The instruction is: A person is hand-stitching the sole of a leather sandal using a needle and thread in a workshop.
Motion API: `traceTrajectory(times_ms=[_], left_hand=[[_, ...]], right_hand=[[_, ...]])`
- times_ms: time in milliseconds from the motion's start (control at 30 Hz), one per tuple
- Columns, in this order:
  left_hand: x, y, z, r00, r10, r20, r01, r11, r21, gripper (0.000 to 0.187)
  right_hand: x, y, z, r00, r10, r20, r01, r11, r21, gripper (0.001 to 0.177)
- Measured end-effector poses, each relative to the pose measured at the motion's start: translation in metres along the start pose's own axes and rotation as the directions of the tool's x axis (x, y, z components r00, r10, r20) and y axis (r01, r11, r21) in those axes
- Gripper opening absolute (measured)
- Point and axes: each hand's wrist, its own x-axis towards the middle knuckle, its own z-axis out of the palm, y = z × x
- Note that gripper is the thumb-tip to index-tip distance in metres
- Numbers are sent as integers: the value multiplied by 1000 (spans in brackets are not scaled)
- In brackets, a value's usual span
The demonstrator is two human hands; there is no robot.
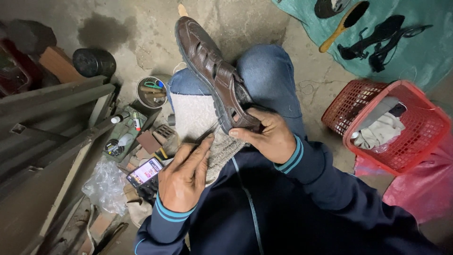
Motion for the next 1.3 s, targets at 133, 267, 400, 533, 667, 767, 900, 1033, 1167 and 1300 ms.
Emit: traceTrajectory(times_ms=[133,267,400,533,667,767,900,1033,1167,1300], left_hand=[[1,0,-2,1000,-1,11,1,999,38,34],[3,-8,-8,995,21,101,-27,998,59,38],[6,-24,-11,960,40,278,-70,992,101,50],[36,-7,-21,964,11,265,-38,994,98,34],[49,-3,-22,936,22,352,-95,977,191,36],[51,-8,-15,922,48,384,-139,967,212,39],[52,-11,-10,923,72,379,-148,973,175,42],[44,-16,2,938,66,341,-142,969,201,51],[49,-12,2,933,72,353,-165,957,239,47],[43,-19,10,944,85,320,-170,954,246,48]], right_hand=[[-2,-2,4,1000,4,-17,-3,1000,15,15],[-7,2,13,996,58,-66,-53,996,75,12],[-9,2,20,989,-63,-137,60,998,-29,9],[-12,17,32,948,-78,-308,132,979,156,18],[-15,18,34,939,-28,-344,80,987,137,18],[-15,16,34,932,22,-363,25,992,124,21],[-12,16,36,929,-15,-369,32,999,41,26],[-14,21,37,924,-19,-381,47,997,66,24],[-15,23,37,921,-13,-390,34,998,47,25],[-11,-2,41,903,-26,-428,35,999,12,29]])
